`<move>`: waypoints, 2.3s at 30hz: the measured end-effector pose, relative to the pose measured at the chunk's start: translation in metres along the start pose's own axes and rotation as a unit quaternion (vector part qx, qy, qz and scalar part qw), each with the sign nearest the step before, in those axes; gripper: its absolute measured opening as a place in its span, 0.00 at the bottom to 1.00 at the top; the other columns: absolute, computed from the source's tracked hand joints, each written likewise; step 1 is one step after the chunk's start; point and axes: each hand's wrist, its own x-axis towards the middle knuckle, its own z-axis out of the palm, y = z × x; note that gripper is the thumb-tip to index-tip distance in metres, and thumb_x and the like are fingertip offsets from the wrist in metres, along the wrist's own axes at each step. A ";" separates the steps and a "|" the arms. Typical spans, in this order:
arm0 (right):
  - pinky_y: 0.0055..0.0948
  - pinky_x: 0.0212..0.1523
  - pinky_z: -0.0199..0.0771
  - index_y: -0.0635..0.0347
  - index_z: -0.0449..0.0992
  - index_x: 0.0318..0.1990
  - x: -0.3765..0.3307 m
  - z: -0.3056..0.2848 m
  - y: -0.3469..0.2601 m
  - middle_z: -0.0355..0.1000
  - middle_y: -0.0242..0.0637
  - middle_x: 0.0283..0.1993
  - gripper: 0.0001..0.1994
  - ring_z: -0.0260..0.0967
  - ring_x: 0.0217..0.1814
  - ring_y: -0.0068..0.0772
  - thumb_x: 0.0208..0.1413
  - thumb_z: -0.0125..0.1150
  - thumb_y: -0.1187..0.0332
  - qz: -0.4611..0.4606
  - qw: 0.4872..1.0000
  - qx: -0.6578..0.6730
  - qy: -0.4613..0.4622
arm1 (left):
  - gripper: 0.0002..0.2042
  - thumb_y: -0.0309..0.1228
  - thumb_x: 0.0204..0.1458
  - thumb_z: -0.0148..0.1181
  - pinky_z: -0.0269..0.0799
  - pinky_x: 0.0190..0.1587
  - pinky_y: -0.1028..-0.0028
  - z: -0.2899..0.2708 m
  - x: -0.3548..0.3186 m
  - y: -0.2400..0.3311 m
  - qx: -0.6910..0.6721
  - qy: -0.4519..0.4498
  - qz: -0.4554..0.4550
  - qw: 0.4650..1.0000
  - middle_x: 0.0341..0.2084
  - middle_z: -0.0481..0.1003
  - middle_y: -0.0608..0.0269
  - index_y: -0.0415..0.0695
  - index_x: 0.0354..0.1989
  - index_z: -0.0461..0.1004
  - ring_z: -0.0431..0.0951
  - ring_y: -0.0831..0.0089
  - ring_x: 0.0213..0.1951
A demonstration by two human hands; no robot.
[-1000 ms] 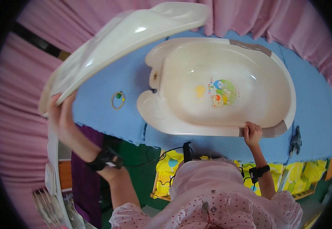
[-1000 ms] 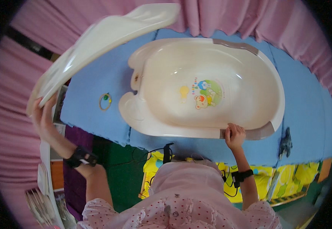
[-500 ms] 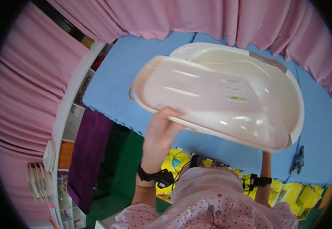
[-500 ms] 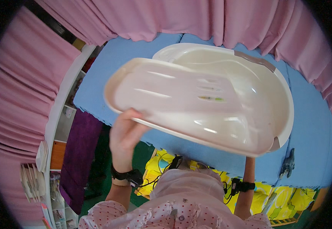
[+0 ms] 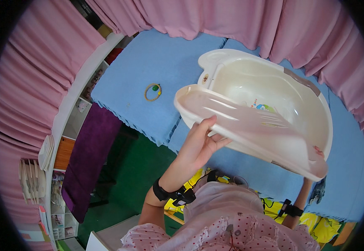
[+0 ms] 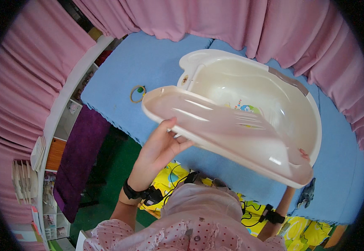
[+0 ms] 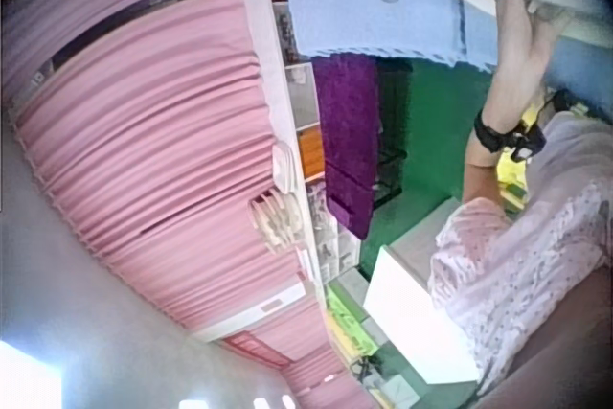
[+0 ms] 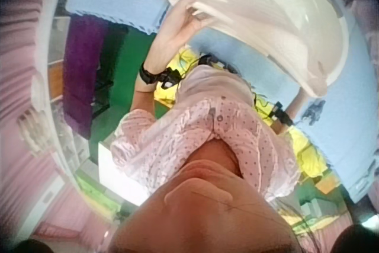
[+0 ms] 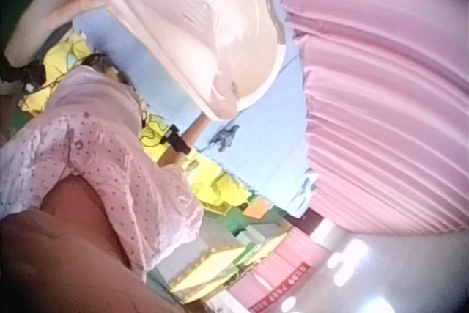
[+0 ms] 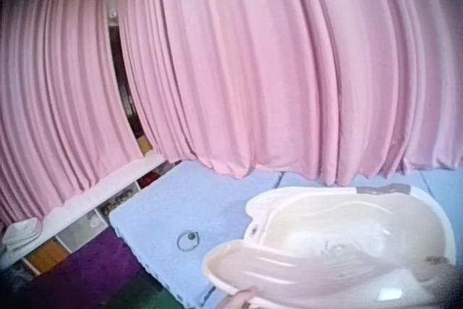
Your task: The person wipes a white baby tub insert and the interior of a white baby tub with a blue cloth by hand, then picks up a circular toy and a green object.
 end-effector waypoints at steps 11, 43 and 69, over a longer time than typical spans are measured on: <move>0.15 0.33 0.62 0.59 0.59 0.50 0.087 0.020 -0.039 0.67 0.36 0.37 0.24 0.62 0.36 0.16 0.47 0.58 0.64 0.173 0.953 -0.249 0.020 | 0.16 0.30 0.49 0.43 0.65 0.46 0.67 -0.054 0.070 -0.021 0.136 -0.161 -0.029 0.977 0.43 0.66 0.50 0.40 0.47 0.61 0.70 0.59 0.42; 0.39 0.37 0.56 0.61 0.67 0.26 -0.057 0.103 -0.006 0.63 0.43 0.25 0.18 0.60 0.30 0.46 0.52 0.30 0.60 -0.101 0.804 -0.554 -0.191 | 0.26 0.31 0.37 0.55 0.63 0.44 0.64 -0.408 0.244 0.011 0.677 0.257 0.029 0.689 0.39 0.67 0.44 0.39 0.47 0.56 0.66 0.50 0.43; 0.38 0.42 0.57 0.64 0.67 0.26 -0.053 0.121 -0.010 0.66 0.45 0.29 0.27 0.61 0.34 0.45 0.52 0.25 0.50 0.016 0.821 -0.547 -0.163 | 0.07 0.27 0.47 0.46 0.62 0.33 0.56 -0.457 0.425 0.113 0.702 0.346 0.273 0.559 0.30 0.66 0.47 0.37 0.30 0.59 0.66 0.47 0.33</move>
